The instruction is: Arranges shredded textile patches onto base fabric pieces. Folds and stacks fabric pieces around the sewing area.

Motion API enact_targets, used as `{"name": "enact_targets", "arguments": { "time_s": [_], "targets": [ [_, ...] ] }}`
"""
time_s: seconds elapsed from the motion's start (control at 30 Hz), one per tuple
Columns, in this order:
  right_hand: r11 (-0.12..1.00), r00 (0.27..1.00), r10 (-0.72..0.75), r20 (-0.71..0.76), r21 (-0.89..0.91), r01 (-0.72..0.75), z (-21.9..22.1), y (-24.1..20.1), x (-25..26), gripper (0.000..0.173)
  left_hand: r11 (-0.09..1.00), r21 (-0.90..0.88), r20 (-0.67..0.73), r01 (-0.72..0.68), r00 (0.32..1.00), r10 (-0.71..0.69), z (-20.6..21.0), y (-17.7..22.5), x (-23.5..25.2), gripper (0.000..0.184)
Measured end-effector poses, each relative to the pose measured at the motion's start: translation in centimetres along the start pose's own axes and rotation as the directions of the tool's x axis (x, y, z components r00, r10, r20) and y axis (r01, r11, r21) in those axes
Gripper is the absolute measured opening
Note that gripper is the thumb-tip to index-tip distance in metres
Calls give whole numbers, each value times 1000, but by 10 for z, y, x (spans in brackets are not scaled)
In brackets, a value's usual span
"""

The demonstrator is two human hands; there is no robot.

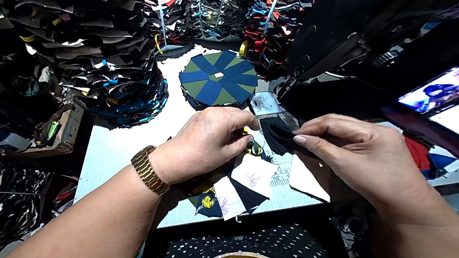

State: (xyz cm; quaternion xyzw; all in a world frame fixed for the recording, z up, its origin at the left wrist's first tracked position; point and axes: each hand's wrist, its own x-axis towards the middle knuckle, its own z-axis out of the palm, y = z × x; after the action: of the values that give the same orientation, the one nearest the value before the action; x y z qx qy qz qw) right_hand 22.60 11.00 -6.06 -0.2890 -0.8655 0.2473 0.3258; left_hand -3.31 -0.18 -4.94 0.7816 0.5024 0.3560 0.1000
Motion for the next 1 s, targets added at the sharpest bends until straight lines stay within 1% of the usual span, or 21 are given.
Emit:
{"name": "enact_targets", "arguments": {
  "time_s": [0.1,0.17,0.23,0.3,0.37,0.43,0.5,0.57,0.6,0.7,0.8,0.87,0.93,1.0],
  "targets": [
    [993,997,72,-22,91,-69,-8,-2,7,8,995,-100,-76,-8,997,0,2,1,2,22],
    [988,997,64,-38,141,-58,-11,-4,11,7,981,-194,-114,2,993,-25,3,4,4,28],
    [973,999,33,-30,228,-26,-12,-9,14,10,943,-330,-114,34,991,-75,3,7,6,39],
    [947,1000,-13,2,322,12,-9,-19,15,12,878,-473,-67,79,990,-125,1,10,7,53],
    [926,998,-60,20,375,48,-2,-29,14,13,789,-601,-6,123,987,-158,1,14,8,63],
    [924,997,-77,-2,377,72,6,-41,11,12,721,-675,49,158,984,-170,3,18,8,68],
    [942,995,-88,-41,321,97,13,-49,9,10,690,-702,91,179,983,-162,3,20,8,71],
    [960,994,-83,-73,261,100,18,-54,5,10,677,-709,105,199,979,-177,3,21,8,68],
    [965,994,-72,-82,246,90,19,-56,3,10,680,-706,99,199,978,-185,2,21,8,63],
    [962,995,-53,-87,261,74,22,-56,-2,17,716,-669,78,201,976,-201,-2,20,8,40],
    [953,993,-54,-103,291,82,22,-54,-5,26,718,-652,107,242,968,-229,-4,21,7,24],
    [953,989,-64,-134,285,100,23,-54,-7,31,753,-603,110,262,963,-246,-6,20,7,11],
    [960,985,-73,-154,257,111,23,-56,-9,33,787,-559,90,261,963,-255,-6,20,6,10],
    [963,987,-69,-148,248,105,23,-57,-10,36,768,-580,76,272,956,-282,-7,21,6,9]
  ]
}}
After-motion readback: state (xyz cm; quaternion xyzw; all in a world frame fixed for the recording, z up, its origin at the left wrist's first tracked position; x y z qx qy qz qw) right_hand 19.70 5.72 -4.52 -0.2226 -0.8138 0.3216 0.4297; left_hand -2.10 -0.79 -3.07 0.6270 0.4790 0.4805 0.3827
